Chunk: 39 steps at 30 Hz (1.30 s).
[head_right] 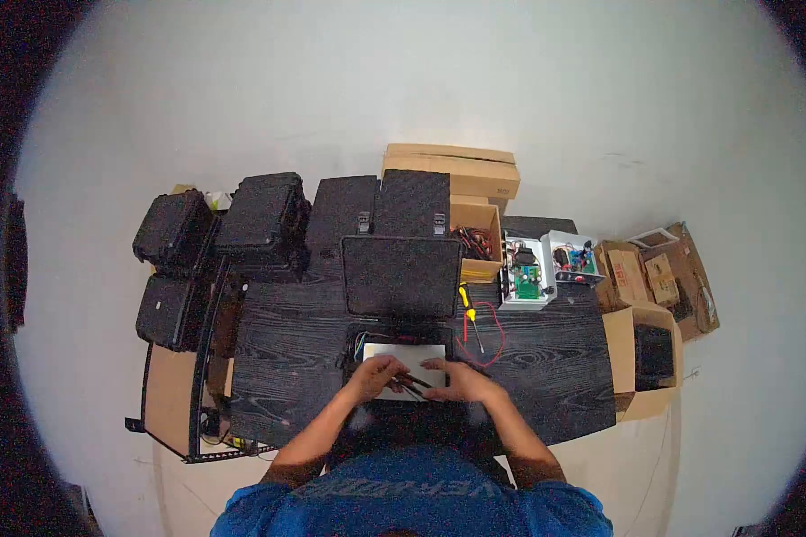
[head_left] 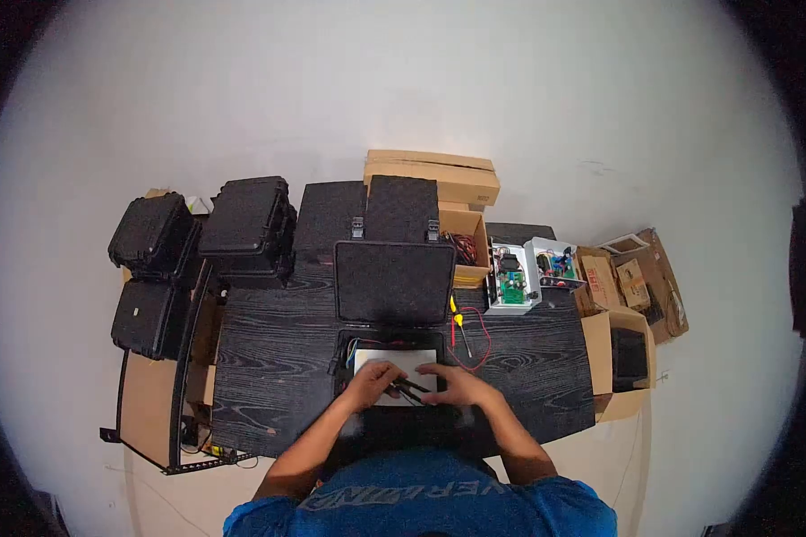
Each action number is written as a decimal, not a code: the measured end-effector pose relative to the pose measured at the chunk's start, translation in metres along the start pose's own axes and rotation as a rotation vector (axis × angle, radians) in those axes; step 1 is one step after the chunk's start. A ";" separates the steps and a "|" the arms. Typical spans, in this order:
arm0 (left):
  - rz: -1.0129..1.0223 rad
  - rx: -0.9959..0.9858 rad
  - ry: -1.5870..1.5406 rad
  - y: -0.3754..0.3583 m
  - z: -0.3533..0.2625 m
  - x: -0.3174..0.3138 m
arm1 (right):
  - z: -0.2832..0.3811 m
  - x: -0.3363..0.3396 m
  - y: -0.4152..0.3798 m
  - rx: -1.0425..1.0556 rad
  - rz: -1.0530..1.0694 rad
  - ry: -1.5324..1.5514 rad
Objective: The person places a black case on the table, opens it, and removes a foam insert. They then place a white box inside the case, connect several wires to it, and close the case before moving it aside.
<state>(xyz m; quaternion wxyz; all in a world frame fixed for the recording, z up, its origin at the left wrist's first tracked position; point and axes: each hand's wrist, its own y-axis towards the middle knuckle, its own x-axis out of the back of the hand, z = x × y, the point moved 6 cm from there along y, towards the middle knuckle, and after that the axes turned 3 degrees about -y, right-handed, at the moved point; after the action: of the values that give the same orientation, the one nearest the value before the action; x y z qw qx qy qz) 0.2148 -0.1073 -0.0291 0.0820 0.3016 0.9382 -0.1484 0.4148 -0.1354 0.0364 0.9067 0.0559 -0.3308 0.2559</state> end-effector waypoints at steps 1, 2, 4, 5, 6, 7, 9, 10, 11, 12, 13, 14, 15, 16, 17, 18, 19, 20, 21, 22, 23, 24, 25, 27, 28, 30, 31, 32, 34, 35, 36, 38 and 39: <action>-0.019 0.029 0.031 0.000 -0.003 -0.003 | 0.007 -0.006 0.006 -0.051 0.059 0.064; -0.043 -0.004 0.062 0.003 -0.004 0.001 | 0.004 -0.015 0.014 -0.066 0.143 0.024; -0.093 -0.069 0.125 0.009 -0.005 0.009 | -0.011 -0.032 0.032 -0.093 0.311 -0.057; -0.098 -0.134 0.229 0.010 -0.011 0.014 | -0.013 -0.029 0.041 -0.096 0.245 -0.012; -0.104 -0.200 0.333 0.010 -0.025 0.020 | -0.013 -0.024 0.050 -0.099 0.178 0.033; -0.110 -0.266 0.438 0.012 -0.039 0.026 | -0.011 -0.018 0.059 -0.102 0.113 0.078; -0.179 -0.232 0.603 0.016 -0.057 0.040 | -0.006 -0.011 0.080 -0.087 0.002 -0.120; -0.214 -0.216 0.687 0.020 -0.066 0.046 | -0.007 -0.009 0.088 -0.078 -0.055 -0.218; -0.233 -0.243 0.710 0.024 -0.076 0.049 | -0.044 -0.026 0.101 0.082 -0.250 -0.315; -0.235 -0.297 0.791 0.027 -0.078 0.052 | -0.048 -0.029 0.109 0.092 -0.253 -0.393; -0.237 -0.351 0.872 0.034 -0.074 0.059 | -0.047 -0.030 0.119 0.101 -0.257 -0.472; -0.238 -0.405 0.953 0.041 -0.071 0.065 | -0.046 -0.031 0.125 0.109 -0.260 -0.551; -0.242 -0.439 1.028 0.043 -0.068 0.065 | -0.047 -0.033 0.127 0.116 -0.248 -0.593; -0.242 -0.405 1.135 0.044 -0.061 0.066 | -0.049 -0.037 0.127 0.121 -0.235 -0.635; -0.241 -0.369 1.242 0.045 -0.054 0.068 | -0.050 -0.040 0.128 0.126 -0.222 -0.677; -0.241 -0.333 1.348 0.045 -0.051 0.068 | -0.048 -0.038 0.125 0.112 -0.236 -0.641; -0.254 -0.355 1.367 0.045 -0.048 0.069 | -0.044 -0.035 0.119 0.097 -0.249 -0.604; -0.264 -0.376 1.384 0.044 -0.044 0.070 | -0.041 -0.031 0.112 0.081 -0.260 -0.567; -0.274 -0.397 1.401 0.043 -0.041 0.070 | -0.039 -0.024 0.103 0.096 -0.337 -0.541; -0.289 -0.398 1.408 0.043 -0.039 0.072 | -0.036 -0.017 0.093 0.111 -0.413 -0.514; -0.306 -0.400 1.414 0.043 -0.036 0.073 | -0.035 -0.012 0.084 0.127 -0.487 -0.486; -0.323 -0.402 1.421 0.043 -0.033 0.075 | -0.045 -0.012 0.080 0.074 -0.484 -0.485; -0.335 -0.408 1.417 0.043 -0.031 0.077 | -0.055 -0.011 0.077 0.021 -0.481 -0.484; -0.354 -0.419 1.410 0.043 -0.030 0.078 | -0.068 -0.014 0.073 -0.017 -0.492 -0.456; -0.366 -0.394 1.411 0.043 -0.031 0.078 | -0.071 -0.016 0.072 0.000 -0.507 -0.429; -0.386 -0.347 1.414 0.042 -0.031 0.079 | -0.079 -0.020 0.073 -0.011 -0.513 -0.357; -0.400 -0.403 1.412 0.040 -0.034 0.077 | -0.085 -0.021 0.073 -0.038 -0.504 -0.312; -0.413 -0.461 1.408 0.037 -0.037 0.075 | -0.090 -0.022 0.074 -0.065 -0.496 -0.267; -0.425 -0.521 1.402 0.034 -0.039 0.072 | -0.093 -0.025 0.075 0.026 -0.512 -0.343; -0.426 -0.523 1.399 0.033 -0.040 0.071 | -0.094 -0.026 0.075 0.073 -0.518 -0.382; -0.428 -0.525 1.396 0.032 -0.042 0.070 | -0.091 -0.027 0.075 0.103 -0.514 -0.453; -0.402 -0.504 1.433 0.031 -0.044 0.067 | -0.087 -0.030 0.076 0.164 -0.503 -0.593; -0.391 -0.494 1.451 0.031 -0.044 0.066 | -0.082 -0.028 0.076 0.166 -0.491 -0.586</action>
<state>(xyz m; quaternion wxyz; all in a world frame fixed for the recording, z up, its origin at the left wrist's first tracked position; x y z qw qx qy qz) 0.1769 -0.0329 -0.0110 -0.5133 0.1260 0.7992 0.2863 0.4061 -0.0598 -0.0501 0.8003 0.2772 -0.5308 0.0303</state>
